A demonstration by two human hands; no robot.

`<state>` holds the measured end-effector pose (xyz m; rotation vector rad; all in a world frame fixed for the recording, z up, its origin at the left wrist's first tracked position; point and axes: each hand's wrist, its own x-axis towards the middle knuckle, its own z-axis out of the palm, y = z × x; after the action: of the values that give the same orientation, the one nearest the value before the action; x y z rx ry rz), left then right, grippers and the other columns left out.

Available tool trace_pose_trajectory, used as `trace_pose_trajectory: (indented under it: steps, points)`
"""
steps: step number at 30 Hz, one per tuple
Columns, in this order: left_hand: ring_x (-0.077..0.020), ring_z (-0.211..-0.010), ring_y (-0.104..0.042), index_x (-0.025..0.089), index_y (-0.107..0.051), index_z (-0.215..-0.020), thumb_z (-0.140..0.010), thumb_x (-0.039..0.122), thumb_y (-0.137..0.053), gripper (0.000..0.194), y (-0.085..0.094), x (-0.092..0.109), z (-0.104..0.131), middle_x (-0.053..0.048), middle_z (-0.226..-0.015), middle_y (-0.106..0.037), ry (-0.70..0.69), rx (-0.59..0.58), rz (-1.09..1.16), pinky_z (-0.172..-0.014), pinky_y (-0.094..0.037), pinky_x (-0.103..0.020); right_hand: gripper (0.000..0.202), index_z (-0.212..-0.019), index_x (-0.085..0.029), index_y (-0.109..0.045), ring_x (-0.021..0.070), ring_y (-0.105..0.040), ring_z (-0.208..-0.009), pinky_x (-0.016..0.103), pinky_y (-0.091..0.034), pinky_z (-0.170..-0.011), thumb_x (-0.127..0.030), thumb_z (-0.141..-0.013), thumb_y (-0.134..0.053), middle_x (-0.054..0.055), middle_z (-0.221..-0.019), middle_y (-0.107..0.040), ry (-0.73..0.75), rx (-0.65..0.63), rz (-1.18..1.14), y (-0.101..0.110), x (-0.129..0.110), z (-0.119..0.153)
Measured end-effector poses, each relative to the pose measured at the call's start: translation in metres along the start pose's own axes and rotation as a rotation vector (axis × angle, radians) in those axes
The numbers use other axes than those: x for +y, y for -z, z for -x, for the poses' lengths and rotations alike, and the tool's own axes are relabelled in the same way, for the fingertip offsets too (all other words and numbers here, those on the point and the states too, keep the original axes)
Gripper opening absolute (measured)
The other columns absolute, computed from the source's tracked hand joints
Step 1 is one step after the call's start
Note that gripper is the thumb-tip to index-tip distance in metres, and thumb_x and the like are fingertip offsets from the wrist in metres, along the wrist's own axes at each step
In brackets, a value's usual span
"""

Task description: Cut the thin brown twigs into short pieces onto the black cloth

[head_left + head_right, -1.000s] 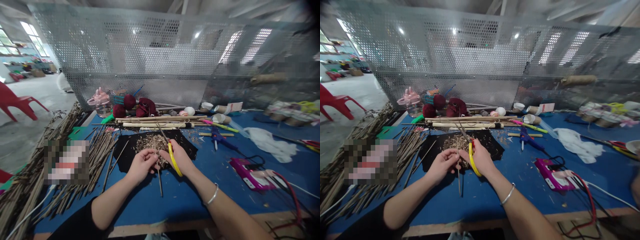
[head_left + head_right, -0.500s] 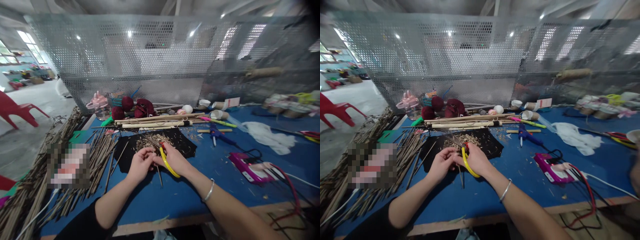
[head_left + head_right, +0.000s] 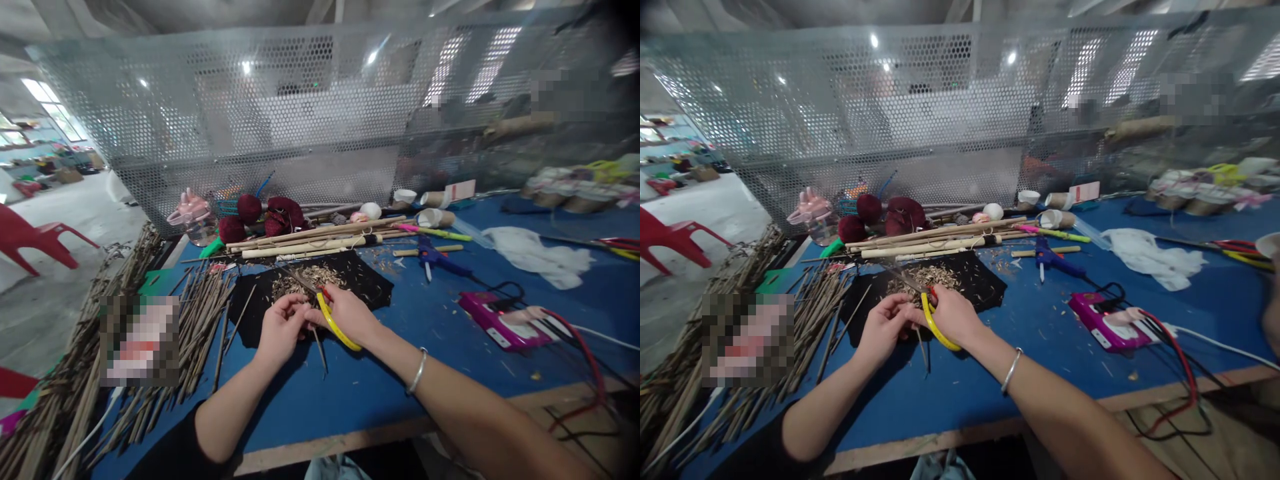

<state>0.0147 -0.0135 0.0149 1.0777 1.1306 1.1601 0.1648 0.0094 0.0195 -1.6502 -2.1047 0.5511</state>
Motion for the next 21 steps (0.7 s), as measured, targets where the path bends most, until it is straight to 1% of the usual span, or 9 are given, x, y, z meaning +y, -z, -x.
trace_pose_trajectory:
  steps: [5, 11, 15, 21]
  points:
    - [-0.0102, -0.046, -0.056, 0.014, -0.053, -0.088, -0.065, 0.038, -0.063, 0.034, 0.0, -0.0028, -0.0014, 0.002, -0.054, -0.056, 0.005, 0.009, -0.019, -0.036, -0.035, -0.014, 0.046, -0.072, -0.02, -0.048, 0.0103, -0.041, -0.052, 0.021, -0.022, -0.046, -0.065, -0.064, -0.055, 0.0, -0.065, -0.054, -0.012, -0.001, 0.017, -0.0043, 0.0049, -0.0023]
    - [-0.0102, -0.047, -0.057, 0.014, -0.053, -0.088, -0.065, 0.033, -0.063, 0.032, 0.0016, -0.0049, -0.0024, 0.002, -0.054, -0.056, 0.011, 0.01, -0.033, -0.035, -0.035, -0.014, 0.048, -0.069, -0.02, -0.049, 0.0104, -0.04, -0.05, 0.022, -0.023, -0.045, -0.068, -0.065, -0.05, 0.0, -0.062, -0.053, -0.019, 0.004, 0.01, -0.0056, 0.0054, -0.0023]
    - [-0.0109, -0.047, -0.058, 0.015, -0.054, -0.089, -0.063, 0.034, -0.064, 0.034, 0.0018, -0.0059, -0.0031, 0.003, -0.055, -0.056, 0.028, 0.027, -0.032, -0.035, -0.035, -0.014, 0.049, -0.069, -0.02, -0.051, 0.0112, -0.042, -0.05, 0.022, -0.024, -0.045, -0.069, -0.064, -0.051, 0.001, -0.062, -0.054, -0.046, -0.02, 0.003, -0.0043, 0.0045, -0.0023]
    - [-0.0106, -0.046, -0.058, 0.015, -0.054, -0.089, -0.064, 0.037, -0.064, 0.035, 0.0015, -0.0075, -0.0037, 0.003, -0.053, -0.056, 0.038, 0.028, -0.035, -0.035, -0.034, -0.013, 0.051, -0.069, -0.02, -0.053, 0.0129, -0.047, -0.051, 0.022, -0.025, -0.045, -0.071, -0.064, -0.048, 0.002, -0.062, -0.057, -0.059, -0.051, 0.026, -0.0064, 0.0094, -0.0065]
